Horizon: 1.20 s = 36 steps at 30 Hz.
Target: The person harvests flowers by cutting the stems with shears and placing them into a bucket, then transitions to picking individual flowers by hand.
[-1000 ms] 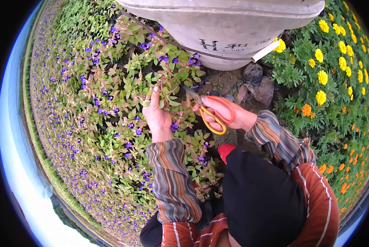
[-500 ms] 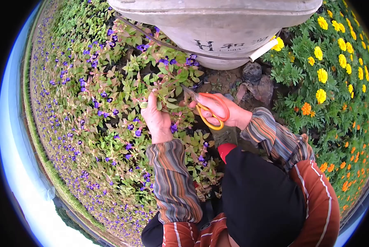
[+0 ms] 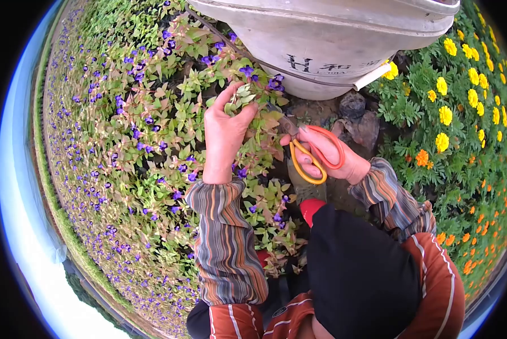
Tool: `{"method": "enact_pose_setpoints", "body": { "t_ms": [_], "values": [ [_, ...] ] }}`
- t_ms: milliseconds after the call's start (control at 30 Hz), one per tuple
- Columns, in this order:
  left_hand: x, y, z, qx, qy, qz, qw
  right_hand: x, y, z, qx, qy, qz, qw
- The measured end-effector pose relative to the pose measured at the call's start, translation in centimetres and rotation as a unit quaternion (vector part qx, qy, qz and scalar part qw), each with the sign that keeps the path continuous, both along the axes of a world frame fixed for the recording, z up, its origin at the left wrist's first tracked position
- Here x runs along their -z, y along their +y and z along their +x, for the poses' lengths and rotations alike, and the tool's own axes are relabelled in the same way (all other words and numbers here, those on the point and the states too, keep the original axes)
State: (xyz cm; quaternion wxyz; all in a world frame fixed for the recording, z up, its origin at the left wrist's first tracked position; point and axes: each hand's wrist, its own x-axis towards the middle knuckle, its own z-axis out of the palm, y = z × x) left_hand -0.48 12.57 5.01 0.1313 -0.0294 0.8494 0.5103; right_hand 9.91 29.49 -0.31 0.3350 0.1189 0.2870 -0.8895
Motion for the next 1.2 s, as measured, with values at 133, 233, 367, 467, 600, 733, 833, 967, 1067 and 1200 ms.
{"method": "enact_pose_setpoints", "body": {
  "t_ms": [133, 233, 367, 467, 600, 733, 833, 967, 1067, 1200],
  "values": [
    [2.4, -2.2, -0.8, -0.072, -0.001, 0.063, 0.995, -0.4, -0.1, -0.5, -0.036, 0.005, 0.022, 0.999],
    [4.4, -4.7, -0.7, -0.101, 0.021, 0.080, 0.991, -0.5, -0.6, -1.3, -0.058, -0.010, 0.027, 0.998],
    [5.5, -6.0, 0.0, -0.132, -0.011, 0.124, 0.983, -0.2, -1.7, -2.7, -0.066, -0.026, 0.058, 0.996],
    [5.9, -6.0, 0.4, -0.146, -0.023, 0.175, 0.973, 0.3, -2.2, -3.2, -0.052, -0.019, 0.074, 0.996],
    [6.3, -6.4, 0.7, -0.143, -0.019, 0.181, 0.973, 0.8, -2.4, -3.5, -0.051, -0.031, 0.087, 0.994],
    [6.6, -6.6, 1.0, -0.127, 0.005, 0.180, 0.975, 1.1, -2.8, -3.7, -0.044, -0.048, 0.100, 0.993],
    [5.7, -5.5, 0.9, -0.111, 0.005, 0.199, 0.974, 1.8, -3.0, -3.7, -0.034, -0.048, 0.089, 0.994],
    [3.2, -3.2, 0.1, -0.057, -0.056, 0.199, 0.977, 1.8, -3.1, -3.5, -0.022, -0.056, 0.087, 0.994],
    [3.2, -2.4, -0.5, -0.031, -0.092, 0.207, 0.973, 1.6, -3.0, -3.5, -0.016, -0.060, 0.097, 0.993],
    [4.0, -2.6, -0.5, -0.038, -0.076, 0.185, 0.979, 1.8, -3.0, -3.2, -0.004, -0.055, 0.102, 0.993]
  ]
}}
